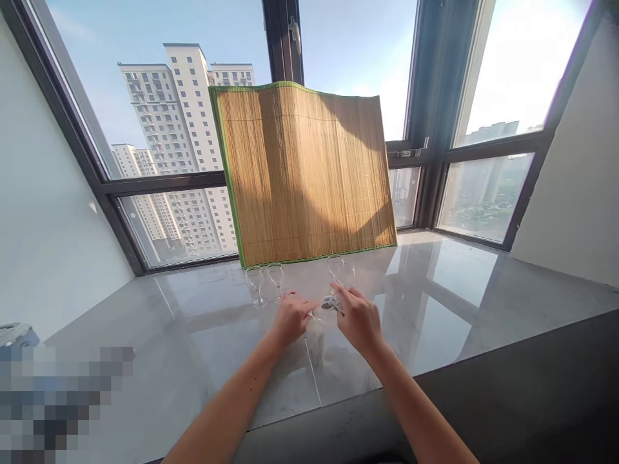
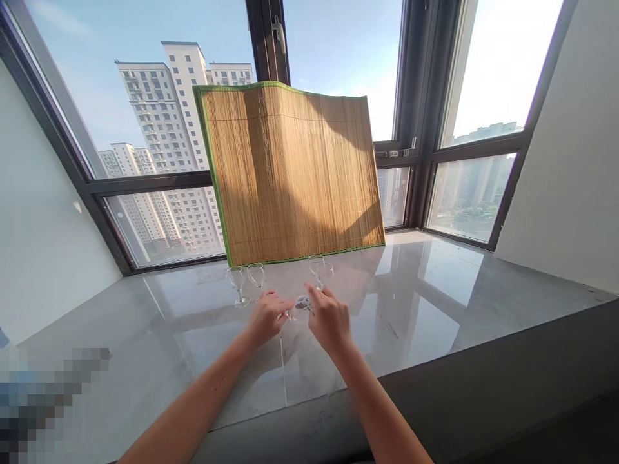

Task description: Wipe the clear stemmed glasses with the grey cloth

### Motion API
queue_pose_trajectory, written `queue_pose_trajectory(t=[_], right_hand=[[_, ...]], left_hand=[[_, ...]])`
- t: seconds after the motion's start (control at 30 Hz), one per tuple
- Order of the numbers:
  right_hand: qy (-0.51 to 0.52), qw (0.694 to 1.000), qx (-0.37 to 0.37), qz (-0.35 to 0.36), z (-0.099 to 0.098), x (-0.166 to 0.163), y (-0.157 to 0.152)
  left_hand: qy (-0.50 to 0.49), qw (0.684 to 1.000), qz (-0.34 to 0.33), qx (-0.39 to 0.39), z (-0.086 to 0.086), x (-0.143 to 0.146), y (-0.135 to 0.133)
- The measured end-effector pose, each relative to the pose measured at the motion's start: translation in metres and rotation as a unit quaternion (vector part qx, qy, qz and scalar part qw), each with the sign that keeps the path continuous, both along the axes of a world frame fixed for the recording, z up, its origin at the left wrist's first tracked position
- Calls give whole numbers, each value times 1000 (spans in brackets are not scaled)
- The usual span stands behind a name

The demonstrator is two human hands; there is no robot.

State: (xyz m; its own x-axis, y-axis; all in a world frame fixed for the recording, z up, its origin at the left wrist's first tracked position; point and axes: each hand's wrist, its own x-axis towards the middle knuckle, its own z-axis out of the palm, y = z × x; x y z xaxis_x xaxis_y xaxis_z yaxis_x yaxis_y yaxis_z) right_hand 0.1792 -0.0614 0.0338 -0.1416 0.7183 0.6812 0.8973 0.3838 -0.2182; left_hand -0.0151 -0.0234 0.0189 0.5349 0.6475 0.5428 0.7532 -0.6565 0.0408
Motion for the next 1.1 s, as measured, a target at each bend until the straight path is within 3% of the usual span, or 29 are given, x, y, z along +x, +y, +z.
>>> queue_pose_trajectory(t=[0.13, 0.27, 0.5, 0.7, 0.83, 0.93, 1.0, 1.1], right_hand=[[18, 998, -33, -42, 2, 22, 8], [50, 996, -68, 5, -6, 21, 9], [110, 983, -132, 64, -12, 2, 6], [221, 930, -200, 215, -9, 6, 5], [309, 902, -196, 228, -11, 4, 9], [370, 859, -235, 264, -10, 8, 12], [381, 838, -266, 284, -9, 14, 12], [355, 834, -291, 306, -6, 22, 9]], left_hand=[[-50, 999, 16, -6, -2, -2, 2], [-66, 994, 74, -41, -5, -6, 7], [-9, 997, 45, -58, -4, -4, 5], [-33, 995, 62, -77, -7, -3, 6], [-54, 995, 59, -63, -5, -2, 5], [-77, 994, 36, -62, -5, -1, 4], [-92, 993, 20, -73, -6, 0, 3], [-103, 990, 11, -94, -10, 3, 4]])
